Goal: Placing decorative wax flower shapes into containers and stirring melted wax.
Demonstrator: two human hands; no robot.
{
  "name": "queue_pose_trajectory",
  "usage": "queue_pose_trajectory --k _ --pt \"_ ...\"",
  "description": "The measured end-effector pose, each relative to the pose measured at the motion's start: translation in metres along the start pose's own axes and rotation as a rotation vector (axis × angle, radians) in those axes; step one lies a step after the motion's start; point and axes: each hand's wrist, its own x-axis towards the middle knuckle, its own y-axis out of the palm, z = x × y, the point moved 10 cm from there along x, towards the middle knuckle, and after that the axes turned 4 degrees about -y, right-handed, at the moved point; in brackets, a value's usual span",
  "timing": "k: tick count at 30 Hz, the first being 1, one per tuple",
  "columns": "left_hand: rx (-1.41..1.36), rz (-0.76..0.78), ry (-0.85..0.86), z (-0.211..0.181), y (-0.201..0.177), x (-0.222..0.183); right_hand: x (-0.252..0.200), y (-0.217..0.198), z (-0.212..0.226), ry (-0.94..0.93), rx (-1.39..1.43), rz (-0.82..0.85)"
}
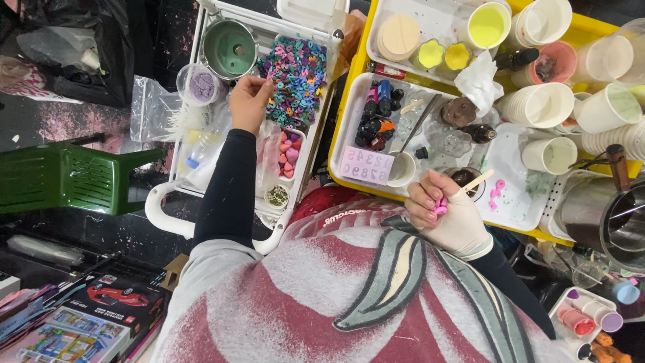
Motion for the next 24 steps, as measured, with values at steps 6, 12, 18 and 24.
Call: queue_pose_trajectory --k 6,12,18,24 --pt "0.089 -0.111 0.015 -0.055 0.003 -0.034 0.014 0.004 -0.009 0.062 0.025 0.080" --pt "-0.077 0.004 0.128 -0.126 0.040 -0.078 0.043 0.030 -0.013 0.058 -0.064 0.004" --pt "0.447 -0.334 0.292 -0.100 0.002 -0.052 0.042 0.039 -0.016 0.094 -0.064 0.086" --pt "0.840 0.020 0.356 0.016 0.069 -0.008 0.040 0.036 -0.014 0.052 -0.081 0.090"
